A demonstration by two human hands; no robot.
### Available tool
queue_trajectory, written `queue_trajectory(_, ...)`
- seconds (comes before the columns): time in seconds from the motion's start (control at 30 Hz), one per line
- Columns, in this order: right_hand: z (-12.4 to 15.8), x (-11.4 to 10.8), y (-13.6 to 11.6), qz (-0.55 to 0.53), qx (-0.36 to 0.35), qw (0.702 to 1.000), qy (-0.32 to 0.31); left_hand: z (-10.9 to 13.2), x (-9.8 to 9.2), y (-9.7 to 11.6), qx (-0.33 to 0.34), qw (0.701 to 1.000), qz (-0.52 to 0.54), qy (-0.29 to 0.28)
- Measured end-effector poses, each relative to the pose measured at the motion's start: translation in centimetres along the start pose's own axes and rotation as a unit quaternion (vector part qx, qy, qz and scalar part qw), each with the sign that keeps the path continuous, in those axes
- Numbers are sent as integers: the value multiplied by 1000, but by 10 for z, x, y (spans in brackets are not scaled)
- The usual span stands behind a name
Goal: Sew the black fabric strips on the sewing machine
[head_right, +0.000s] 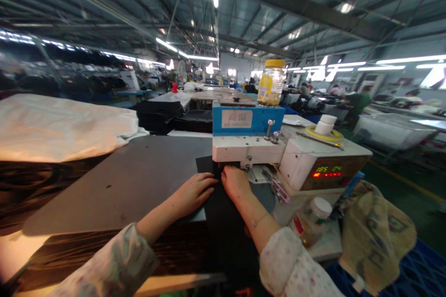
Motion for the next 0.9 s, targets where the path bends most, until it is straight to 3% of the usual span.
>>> queue_trajectory(0.9, 2, -2, 0, 1, -1, 1000, -4, 0, 0, -1, -1, 1000, 3, 5)
Point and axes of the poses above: each hand's wrist, its own z-axis away from the middle knuckle, its own x-axis out of the palm, y = z × x, the point moved 2 cm from there along -z, towards the middle knuckle, and after that the axes turned 9 degrees about x, right-handed, at the moved point
